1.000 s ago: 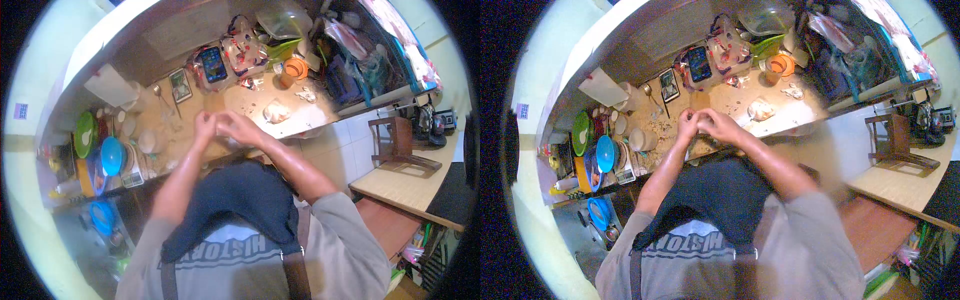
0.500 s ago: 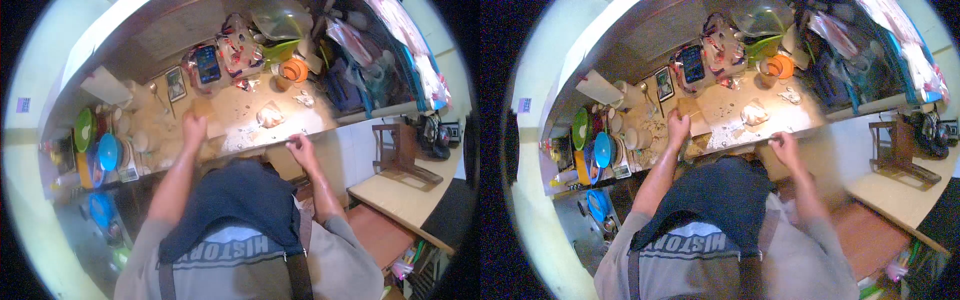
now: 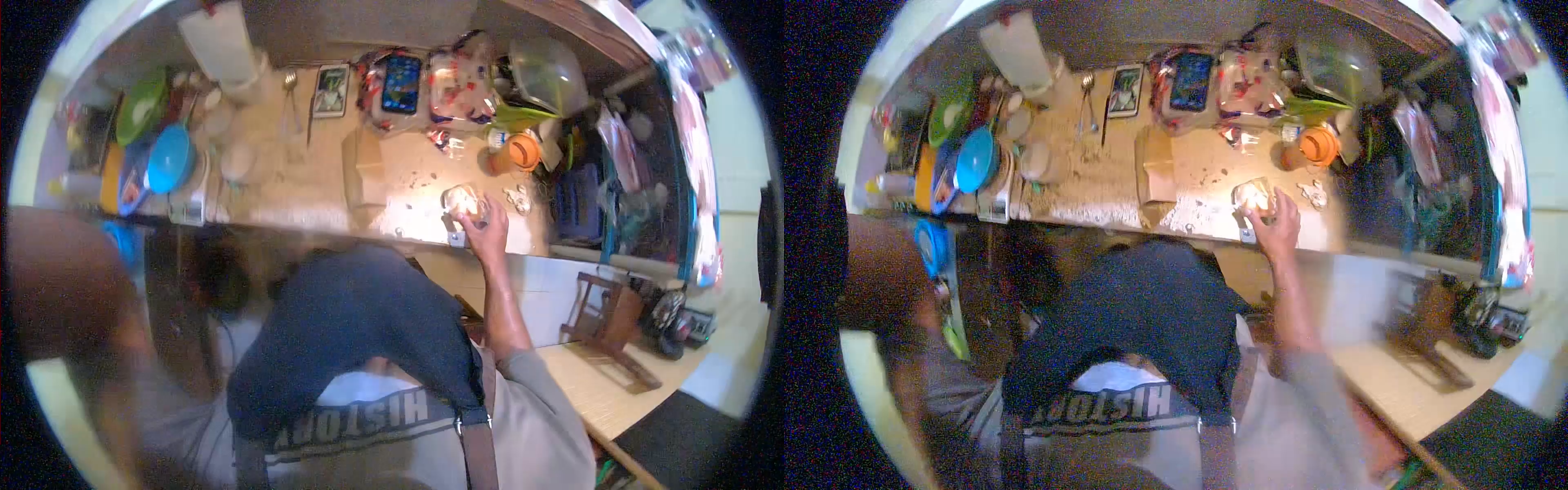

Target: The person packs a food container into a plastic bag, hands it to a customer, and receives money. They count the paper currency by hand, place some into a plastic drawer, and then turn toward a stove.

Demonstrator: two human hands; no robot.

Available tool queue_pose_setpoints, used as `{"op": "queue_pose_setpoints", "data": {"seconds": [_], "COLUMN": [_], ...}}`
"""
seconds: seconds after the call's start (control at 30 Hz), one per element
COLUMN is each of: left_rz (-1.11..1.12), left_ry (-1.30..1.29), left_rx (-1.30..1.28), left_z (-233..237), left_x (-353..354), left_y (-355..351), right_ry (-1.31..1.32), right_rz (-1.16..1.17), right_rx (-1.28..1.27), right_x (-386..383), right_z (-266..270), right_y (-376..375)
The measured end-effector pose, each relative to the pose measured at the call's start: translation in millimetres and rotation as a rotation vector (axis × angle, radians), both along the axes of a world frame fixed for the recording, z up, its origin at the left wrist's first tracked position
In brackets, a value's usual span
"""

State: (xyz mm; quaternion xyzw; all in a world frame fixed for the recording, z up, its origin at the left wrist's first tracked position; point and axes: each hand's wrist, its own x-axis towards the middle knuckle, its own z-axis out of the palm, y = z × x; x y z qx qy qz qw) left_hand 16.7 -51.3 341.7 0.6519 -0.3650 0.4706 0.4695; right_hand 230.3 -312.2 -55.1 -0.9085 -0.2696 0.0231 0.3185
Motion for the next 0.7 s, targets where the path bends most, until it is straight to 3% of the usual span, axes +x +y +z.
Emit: {"op": "queue_pose_setpoints", "data": {"seconds": [0.07,0.17,0.23,0.37,0.43,0.57,0.63,0.7], "left_rz": [0.009,0.003,-0.005,-0.035,-0.054,-0.089,-0.100,-0.099], "left_ry": [-0.130,-0.232,-0.307,-0.418,-0.449,-0.503,-0.514,-0.533], "left_rx": [-0.070,-0.072,-0.076,-0.035,-0.031,-0.034,-0.040,-0.029], "left_z": [-11,-20,-24,-27,-22,-18,-13,-1], "left_x": [-18,-29,-32,-39,-42,-47,-49,-51], "left_y": [-15,-25,-22,-15,-15,-12,-10,-3], "right_ry": [0.028,0.050,-0.091,0.027,-0.097,-0.001,-0.190,-0.054], "right_rz": [0.030,0.099,0.105,0.093,0.110,0.004,0.050,-0.008], "right_rx": [-0.080,-0.067,-0.191,-0.054,-0.008,-0.215,-0.047,0.023], "right_x": [3,-11,-16,8,9,13,10,15], "right_z": [-8,8,4,-14,-9,12,19,36], "right_y": [-26,12,16,37,50,66,54,44]}}
